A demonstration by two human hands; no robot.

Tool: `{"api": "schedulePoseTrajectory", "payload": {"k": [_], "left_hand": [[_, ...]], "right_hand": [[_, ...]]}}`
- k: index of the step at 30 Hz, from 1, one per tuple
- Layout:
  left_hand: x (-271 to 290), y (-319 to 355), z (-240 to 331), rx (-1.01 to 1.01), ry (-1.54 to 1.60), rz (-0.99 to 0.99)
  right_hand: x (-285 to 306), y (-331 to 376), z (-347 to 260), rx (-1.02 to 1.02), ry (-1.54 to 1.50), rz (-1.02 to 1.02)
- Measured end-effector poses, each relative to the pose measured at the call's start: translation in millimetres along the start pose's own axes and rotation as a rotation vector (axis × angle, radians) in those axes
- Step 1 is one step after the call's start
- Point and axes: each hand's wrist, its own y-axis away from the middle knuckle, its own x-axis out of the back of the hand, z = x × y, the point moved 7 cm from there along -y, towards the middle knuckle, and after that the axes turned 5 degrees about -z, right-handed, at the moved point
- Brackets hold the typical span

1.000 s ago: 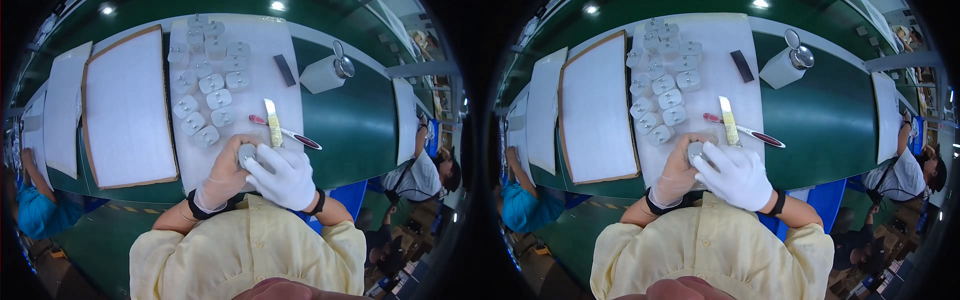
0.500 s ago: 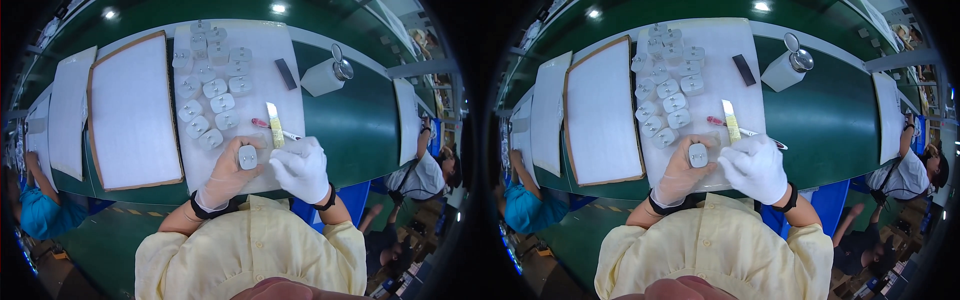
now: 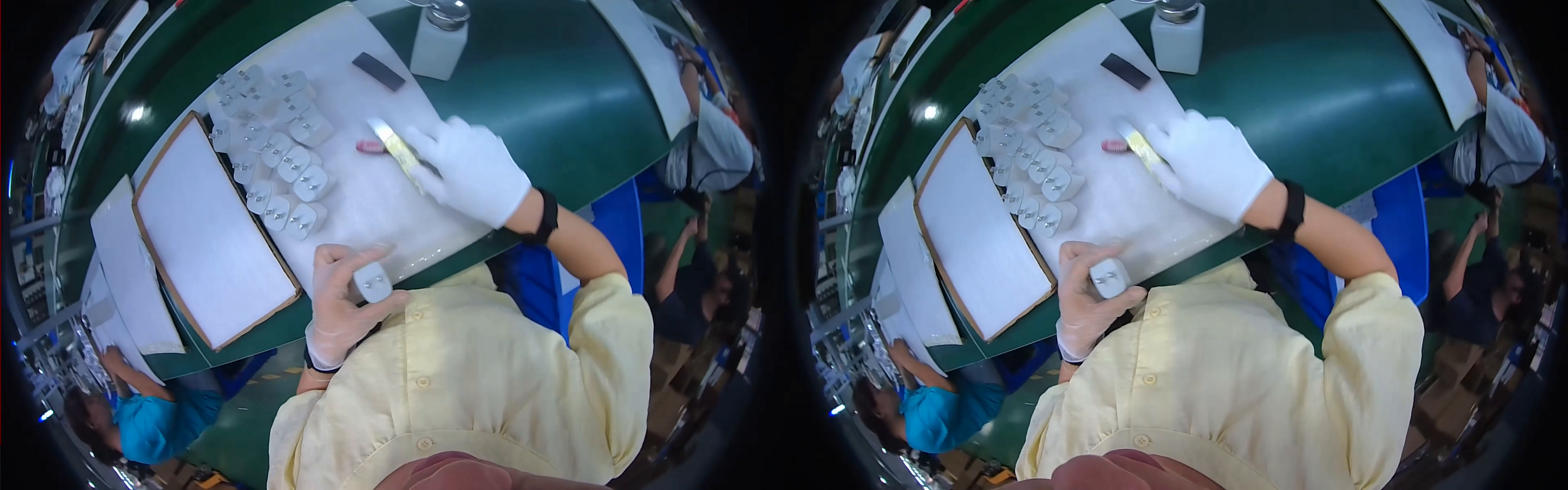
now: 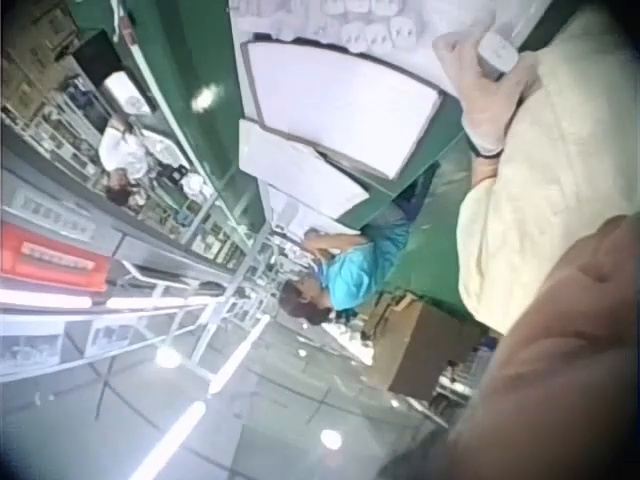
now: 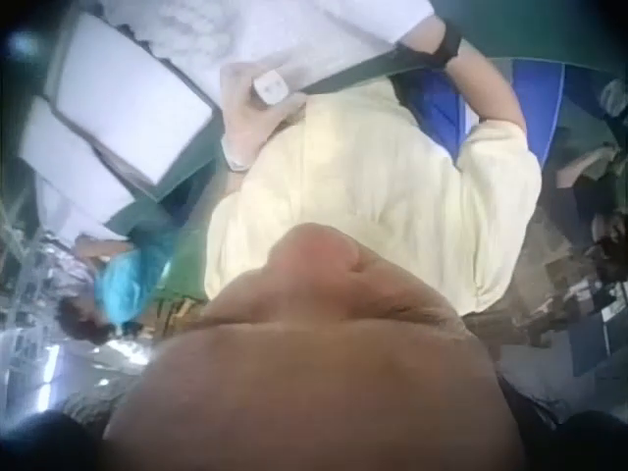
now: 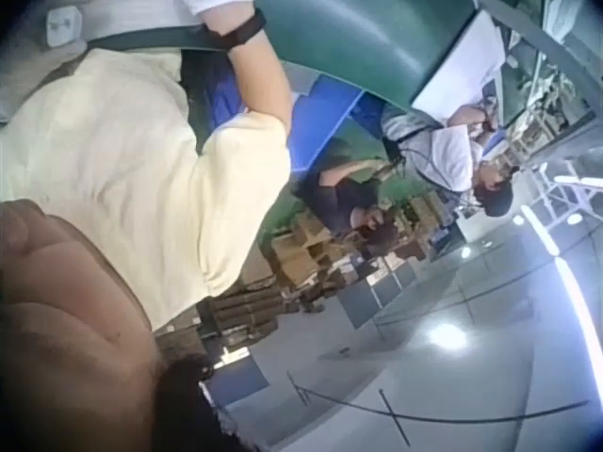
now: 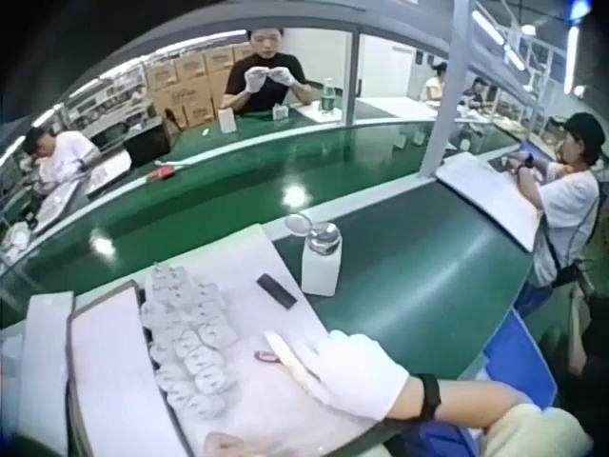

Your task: Inspecting and wiping down white plastic electronic housing components at an assembly station.

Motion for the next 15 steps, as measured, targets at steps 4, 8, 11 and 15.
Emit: {"api": "schedulePoseTrajectory", "payload": {"k": [4,8,11,15], "left_hand": [[-4.3,9.9,-17.8,0.23,0.876,0.077],[-6.9,7.7,-9.4,0.189,1.581,0.11],[-5.7,14.2,-17.6,0.077,1.774,0.039],[-14.5,7.0,-9.0,0.067,1.905,0.044]], "right_hand": [[14.6,-12.0,0.4,0.076,0.221,0.186],[40.4,8.3,-30.7,0.212,-0.204,0.331],[45.5,35.4,-81.9,0.448,-0.56,0.196],[11.8,47.5,-110.0,0.433,-0.693,0.154]]}}
